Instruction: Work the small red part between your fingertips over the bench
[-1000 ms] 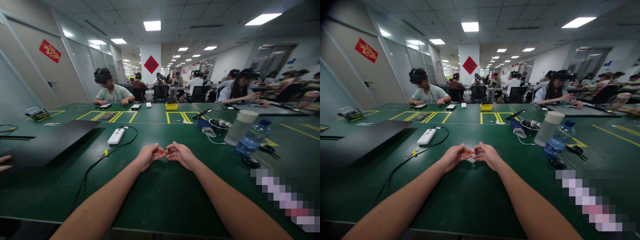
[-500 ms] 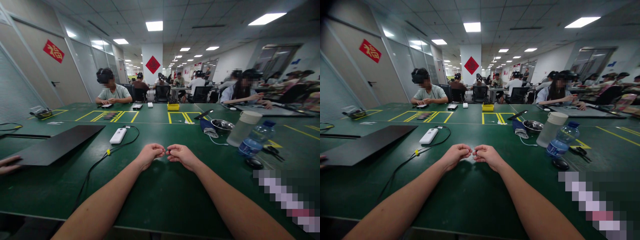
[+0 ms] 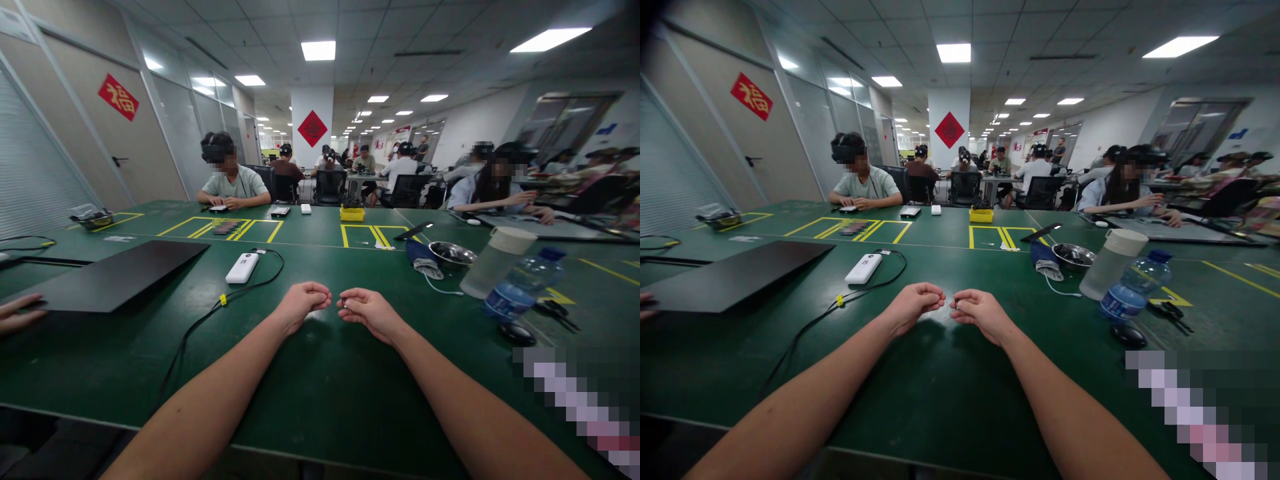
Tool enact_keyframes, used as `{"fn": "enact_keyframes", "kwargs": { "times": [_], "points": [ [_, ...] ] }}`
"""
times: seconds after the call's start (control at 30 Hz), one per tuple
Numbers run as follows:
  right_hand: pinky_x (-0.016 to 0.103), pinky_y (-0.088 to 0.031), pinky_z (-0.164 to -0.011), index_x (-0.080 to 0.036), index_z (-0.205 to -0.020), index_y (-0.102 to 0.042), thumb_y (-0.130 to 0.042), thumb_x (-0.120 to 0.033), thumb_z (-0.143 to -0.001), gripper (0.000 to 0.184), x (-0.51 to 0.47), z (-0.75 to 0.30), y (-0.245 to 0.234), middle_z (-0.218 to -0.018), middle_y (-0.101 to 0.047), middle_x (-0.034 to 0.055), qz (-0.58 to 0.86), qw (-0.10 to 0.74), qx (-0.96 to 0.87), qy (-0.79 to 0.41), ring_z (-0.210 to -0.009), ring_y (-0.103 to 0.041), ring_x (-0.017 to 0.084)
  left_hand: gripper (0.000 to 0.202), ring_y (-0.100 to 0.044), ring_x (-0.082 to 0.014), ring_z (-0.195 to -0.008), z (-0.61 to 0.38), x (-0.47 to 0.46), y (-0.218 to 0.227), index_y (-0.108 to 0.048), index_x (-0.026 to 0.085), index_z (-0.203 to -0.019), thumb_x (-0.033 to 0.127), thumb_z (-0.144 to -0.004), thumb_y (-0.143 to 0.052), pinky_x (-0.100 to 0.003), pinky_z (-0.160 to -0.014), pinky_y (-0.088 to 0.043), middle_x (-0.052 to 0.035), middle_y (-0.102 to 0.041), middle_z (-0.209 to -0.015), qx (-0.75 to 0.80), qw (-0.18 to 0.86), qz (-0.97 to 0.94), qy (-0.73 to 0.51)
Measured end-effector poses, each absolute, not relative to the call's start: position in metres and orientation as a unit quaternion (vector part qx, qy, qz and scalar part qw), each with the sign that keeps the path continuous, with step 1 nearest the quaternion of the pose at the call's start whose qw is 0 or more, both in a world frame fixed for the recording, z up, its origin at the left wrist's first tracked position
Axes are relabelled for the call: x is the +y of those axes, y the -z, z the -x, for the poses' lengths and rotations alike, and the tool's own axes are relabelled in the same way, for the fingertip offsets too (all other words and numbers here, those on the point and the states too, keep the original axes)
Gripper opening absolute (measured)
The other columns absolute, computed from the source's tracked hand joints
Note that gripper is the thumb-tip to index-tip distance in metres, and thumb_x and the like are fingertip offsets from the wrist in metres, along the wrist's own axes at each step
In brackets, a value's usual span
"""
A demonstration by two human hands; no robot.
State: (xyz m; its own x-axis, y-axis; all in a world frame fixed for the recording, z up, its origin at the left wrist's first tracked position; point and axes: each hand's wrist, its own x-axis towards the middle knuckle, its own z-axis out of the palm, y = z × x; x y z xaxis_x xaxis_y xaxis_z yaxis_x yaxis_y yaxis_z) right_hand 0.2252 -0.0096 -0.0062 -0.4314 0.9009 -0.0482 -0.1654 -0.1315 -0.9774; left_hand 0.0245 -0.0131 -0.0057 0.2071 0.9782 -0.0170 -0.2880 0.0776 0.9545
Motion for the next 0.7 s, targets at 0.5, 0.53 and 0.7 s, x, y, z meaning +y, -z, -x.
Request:
{"fn": "enact_keyframes", "kwargs": {
  "times": [0.5,0.53,0.7],
  "points": [
    [0.031,-0.055,-0.063,-0.013,-0.092,-0.058,-0.045,-0.041,-0.089,0.031,-0.001,-0.228,0.014,-0.089,-0.066,0.0113,0.343,0.413,-0.467,-0.702,-0.067,-0.068,0.017,0.031,-0.066,-0.0176,-0.075,-0.028,-0.013,0.009,-0.065,0.003,-0.084,0.031,-0.087,-0.051,-0.027,-0.074,-0.054,-0.0174,-0.067,-0.081,0.361,0.706,-0.394,-0.465],
    [0.031,-0.055,-0.062,-0.013,-0.092,-0.058,-0.043,-0.043,-0.090,0.034,0.000,-0.229,0.014,-0.089,-0.067,0.0115,0.345,0.416,-0.463,-0.703,-0.067,-0.068,0.017,0.033,-0.066,-0.0181,-0.076,-0.028,-0.013,0.009,-0.065,0.003,-0.085,0.032,-0.088,-0.050,-0.027,-0.074,-0.054,-0.0179,-0.067,-0.082,0.356,0.710,-0.391,-0.465],
    [0.032,-0.055,-0.062,-0.013,-0.090,-0.058,-0.036,-0.048,-0.091,0.041,0.000,-0.230,0.012,-0.088,-0.067,0.0121,0.349,0.421,-0.451,-0.706,-0.066,-0.067,0.017,0.038,-0.067,-0.0194,-0.079,-0.033,-0.017,0.007,-0.066,0.003,-0.087,0.037,-0.088,-0.049,-0.027,-0.075,-0.054,-0.0199,-0.068,-0.087,0.342,0.725,-0.385,-0.457]
  ]
}}
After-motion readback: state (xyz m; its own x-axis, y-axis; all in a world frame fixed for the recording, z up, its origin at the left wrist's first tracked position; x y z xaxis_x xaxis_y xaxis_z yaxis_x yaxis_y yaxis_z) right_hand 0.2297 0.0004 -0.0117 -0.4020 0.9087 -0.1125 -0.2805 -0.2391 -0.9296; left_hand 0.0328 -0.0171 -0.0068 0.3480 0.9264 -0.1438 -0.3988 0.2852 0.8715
